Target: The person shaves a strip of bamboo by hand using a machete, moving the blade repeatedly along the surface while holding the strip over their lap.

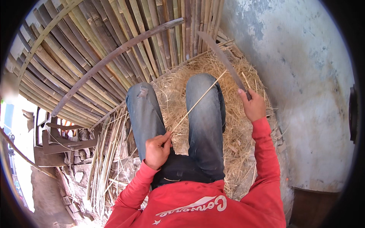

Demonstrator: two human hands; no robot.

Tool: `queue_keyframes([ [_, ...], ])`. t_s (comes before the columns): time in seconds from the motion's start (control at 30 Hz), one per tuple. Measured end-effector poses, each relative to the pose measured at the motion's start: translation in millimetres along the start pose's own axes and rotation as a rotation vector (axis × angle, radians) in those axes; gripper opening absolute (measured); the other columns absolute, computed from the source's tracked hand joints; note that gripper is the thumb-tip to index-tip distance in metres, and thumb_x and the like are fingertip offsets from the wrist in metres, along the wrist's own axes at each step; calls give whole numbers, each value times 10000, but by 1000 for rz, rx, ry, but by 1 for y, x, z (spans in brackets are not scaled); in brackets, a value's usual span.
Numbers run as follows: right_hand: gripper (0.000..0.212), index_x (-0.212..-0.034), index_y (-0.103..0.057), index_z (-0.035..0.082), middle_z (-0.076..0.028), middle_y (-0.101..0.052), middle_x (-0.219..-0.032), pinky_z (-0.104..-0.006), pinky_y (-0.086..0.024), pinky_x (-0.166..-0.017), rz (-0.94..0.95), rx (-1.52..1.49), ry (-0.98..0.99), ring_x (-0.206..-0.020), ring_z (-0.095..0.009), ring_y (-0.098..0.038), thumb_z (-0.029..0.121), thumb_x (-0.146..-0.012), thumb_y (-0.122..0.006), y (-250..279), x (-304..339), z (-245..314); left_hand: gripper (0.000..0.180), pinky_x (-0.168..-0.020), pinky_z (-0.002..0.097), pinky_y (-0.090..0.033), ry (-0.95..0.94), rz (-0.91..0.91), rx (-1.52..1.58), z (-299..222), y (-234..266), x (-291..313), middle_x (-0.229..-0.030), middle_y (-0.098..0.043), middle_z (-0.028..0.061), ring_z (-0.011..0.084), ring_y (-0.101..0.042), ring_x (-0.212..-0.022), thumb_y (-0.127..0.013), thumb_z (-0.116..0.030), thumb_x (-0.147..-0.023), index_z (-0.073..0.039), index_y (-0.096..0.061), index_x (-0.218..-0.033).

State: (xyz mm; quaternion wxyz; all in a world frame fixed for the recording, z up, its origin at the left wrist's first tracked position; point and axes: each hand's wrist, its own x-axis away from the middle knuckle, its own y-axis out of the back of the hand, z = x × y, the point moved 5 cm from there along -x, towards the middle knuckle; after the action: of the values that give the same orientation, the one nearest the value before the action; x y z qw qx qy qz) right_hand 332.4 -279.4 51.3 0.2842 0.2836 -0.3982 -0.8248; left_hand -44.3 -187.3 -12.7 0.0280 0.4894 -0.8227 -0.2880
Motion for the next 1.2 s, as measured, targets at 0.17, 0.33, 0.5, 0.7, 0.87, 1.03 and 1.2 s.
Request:
queue_keyframes([
  [0.17,603,-780,-637,76,-134,-601,-583,-436,-484,-523,141,21,266,-543,-336,-631,669,-870,-701,-23,60,50,150,-540,274,-488,33,-19,69,-6,-11,-7,-702,-696,133,137,-676,-595,-688,-1,-955,71,-755,-1069],
  [0.33,580,-771,-635,112,-131,-614,-578,-472,-499,-516,157,90,340,-553,-388,-643,682,-859,-698,-32,53,47,164,-558,269,-498,57,25,110,-9,-8,-12,-713,-706,126,127,-672,-601,-694,-9,-958,83,-746,-1083],
  [0.5,595,-812,-662,94,-137,-637,-620,-464,-506,-559,54,136,325,-588,-359,-659,687,-862,-692,-28,30,47,187,-556,286,-505,63,44,183,-4,-2,-19,-733,-712,157,139,-676,-593,-677,-28,-972,69,-741,-1119],
  [0.7,602,-859,-679,1,-129,-578,-614,-416,-440,-581,-131,-47,-45,-576,-257,-548,596,-950,-658,7,-32,-41,213,-547,249,-470,256,137,231,21,23,12,-675,-681,55,63,-614,-600,-667,-44,-990,61,-739,-1161],
  [0.87,587,-814,-663,8,-99,-541,-581,-380,-409,-528,13,-148,77,-523,-231,-487,582,-926,-704,1,12,17,232,-606,217,-452,318,191,278,24,11,5,-690,-649,1,41,-568,-640,-646,-67,-1017,66,-734,-1186],
  [1.03,559,-781,-646,81,-110,-615,-586,-416,-464,-491,185,31,359,-514,-302,-620,627,-867,-733,-15,73,82,233,-580,238,-476,246,155,318,16,-4,-11,-694,-680,45,56,-616,-632,-649,-84,-1011,60,-734,-1174],
  [1.2,573,-783,-623,108,-131,-650,-613,-452,-497,-492,253,262,500,-555,-338,-671,669,-858,-708,-27,93,89,224,-569,245,-485,221,84,334,8,-17,-15,-689,-691,63,67,-630,-613,-658,-82,-1005,62,-740,-1155],
])
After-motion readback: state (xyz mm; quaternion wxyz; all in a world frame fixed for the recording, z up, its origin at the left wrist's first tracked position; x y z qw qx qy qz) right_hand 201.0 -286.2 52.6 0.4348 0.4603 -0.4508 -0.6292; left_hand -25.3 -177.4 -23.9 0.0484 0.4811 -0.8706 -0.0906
